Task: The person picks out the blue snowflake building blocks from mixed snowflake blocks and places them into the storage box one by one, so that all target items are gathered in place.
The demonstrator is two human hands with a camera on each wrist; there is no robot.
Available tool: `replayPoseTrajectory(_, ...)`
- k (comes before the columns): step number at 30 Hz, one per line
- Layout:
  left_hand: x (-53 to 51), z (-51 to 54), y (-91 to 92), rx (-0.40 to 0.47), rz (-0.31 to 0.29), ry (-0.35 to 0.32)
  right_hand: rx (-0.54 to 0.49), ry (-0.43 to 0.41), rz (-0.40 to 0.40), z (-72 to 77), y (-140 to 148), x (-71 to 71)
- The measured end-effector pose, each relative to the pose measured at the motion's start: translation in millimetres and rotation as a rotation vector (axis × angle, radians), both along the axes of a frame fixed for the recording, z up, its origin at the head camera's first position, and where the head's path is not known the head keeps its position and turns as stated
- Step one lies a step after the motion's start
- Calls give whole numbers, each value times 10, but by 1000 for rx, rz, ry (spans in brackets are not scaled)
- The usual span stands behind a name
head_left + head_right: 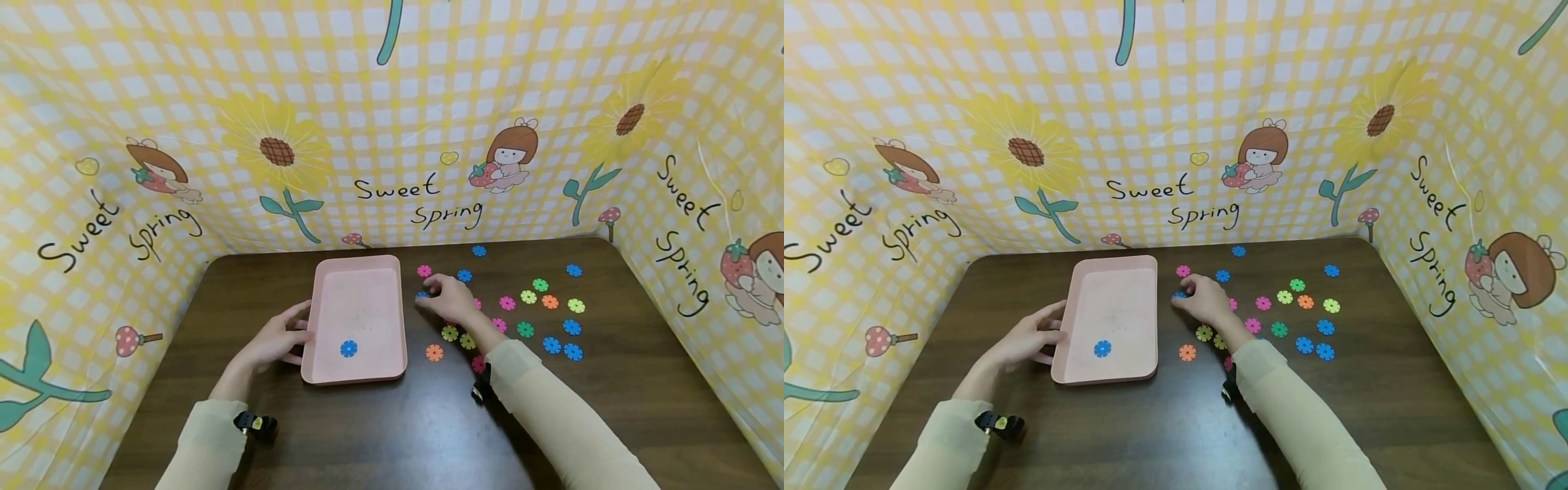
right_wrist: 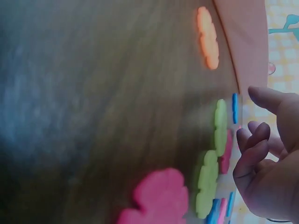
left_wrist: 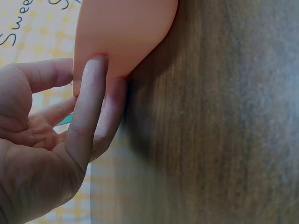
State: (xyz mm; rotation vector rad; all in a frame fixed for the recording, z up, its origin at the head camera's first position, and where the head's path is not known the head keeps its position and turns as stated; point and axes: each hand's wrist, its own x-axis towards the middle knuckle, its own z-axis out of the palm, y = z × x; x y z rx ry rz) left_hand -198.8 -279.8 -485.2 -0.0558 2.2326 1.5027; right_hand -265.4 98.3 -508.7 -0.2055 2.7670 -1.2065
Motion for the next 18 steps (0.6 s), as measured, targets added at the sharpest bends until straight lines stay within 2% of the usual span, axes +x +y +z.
replayPoseTrajectory(7, 4, 6, 7, -4, 1, -1, 39, -28, 1, -45, 13, -39)
replayPoseTrajectory(18, -1, 1, -4, -6, -2, -8, 74, -65, -17, -33, -23, -52)
